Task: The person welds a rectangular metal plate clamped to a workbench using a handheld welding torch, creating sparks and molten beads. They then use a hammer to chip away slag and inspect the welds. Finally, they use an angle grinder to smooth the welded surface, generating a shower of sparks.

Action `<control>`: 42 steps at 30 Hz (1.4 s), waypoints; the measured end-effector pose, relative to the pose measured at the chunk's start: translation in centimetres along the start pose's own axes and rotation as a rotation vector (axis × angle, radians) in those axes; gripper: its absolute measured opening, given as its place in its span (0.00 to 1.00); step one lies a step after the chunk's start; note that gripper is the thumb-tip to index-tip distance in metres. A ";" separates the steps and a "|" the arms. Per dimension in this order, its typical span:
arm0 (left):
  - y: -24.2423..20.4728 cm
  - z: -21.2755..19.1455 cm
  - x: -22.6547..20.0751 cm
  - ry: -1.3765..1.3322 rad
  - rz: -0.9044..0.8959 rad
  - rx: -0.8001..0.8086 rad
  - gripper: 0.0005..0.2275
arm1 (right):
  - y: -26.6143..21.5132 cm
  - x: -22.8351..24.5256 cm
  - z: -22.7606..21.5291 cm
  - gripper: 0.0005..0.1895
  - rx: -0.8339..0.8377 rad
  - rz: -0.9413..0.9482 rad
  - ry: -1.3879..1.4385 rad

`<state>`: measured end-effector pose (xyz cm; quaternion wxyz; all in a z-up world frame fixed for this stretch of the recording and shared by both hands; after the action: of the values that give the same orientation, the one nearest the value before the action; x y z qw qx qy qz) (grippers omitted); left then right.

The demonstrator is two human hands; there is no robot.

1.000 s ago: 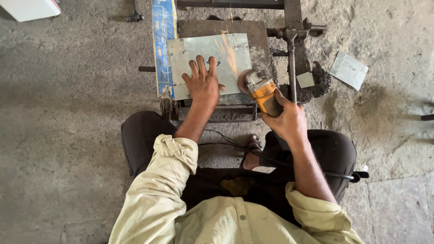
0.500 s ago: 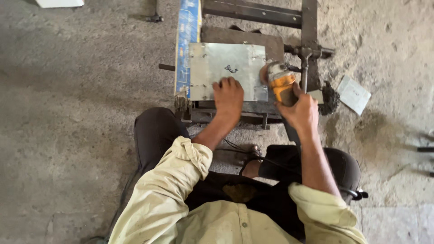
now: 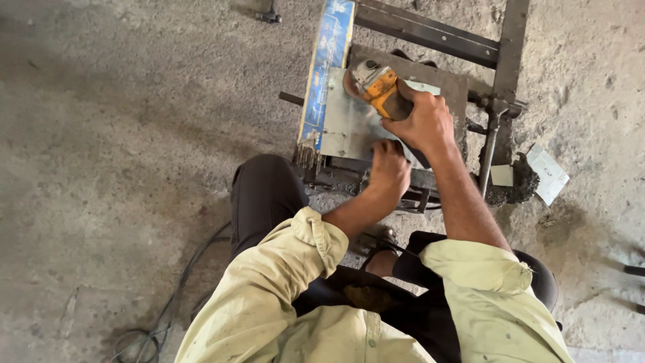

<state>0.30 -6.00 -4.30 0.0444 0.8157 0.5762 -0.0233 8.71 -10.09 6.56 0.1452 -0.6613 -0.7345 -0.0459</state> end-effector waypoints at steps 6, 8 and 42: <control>0.2 0.0 -0.2 -0.020 -0.003 -0.008 0.19 | 0.1 0.9 0.0 0.45 -0.028 -0.088 -0.007; 0.1 -0.2 -0.4 0.000 0.029 0.024 0.18 | 0.4 1.2 0.2 0.44 -0.002 -0.042 -0.003; -0.9 -1.5 -0.2 0.069 0.096 0.152 0.20 | 1.2 4.7 0.8 0.46 0.104 0.007 -0.054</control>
<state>-0.66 -5.71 -2.83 -0.0362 0.8438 0.5343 -0.0367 9.34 -5.24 6.90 0.1596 -0.6565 -0.7371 0.0108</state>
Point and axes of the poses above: each hand's wrist, its own y-axis towards the middle knuckle, its own z-axis out of the palm, x = y × z, the point moved 3 cm from there along y, towards the middle knuckle, and after that the axes turned 4 degrees about x, right-handed, at the moved point
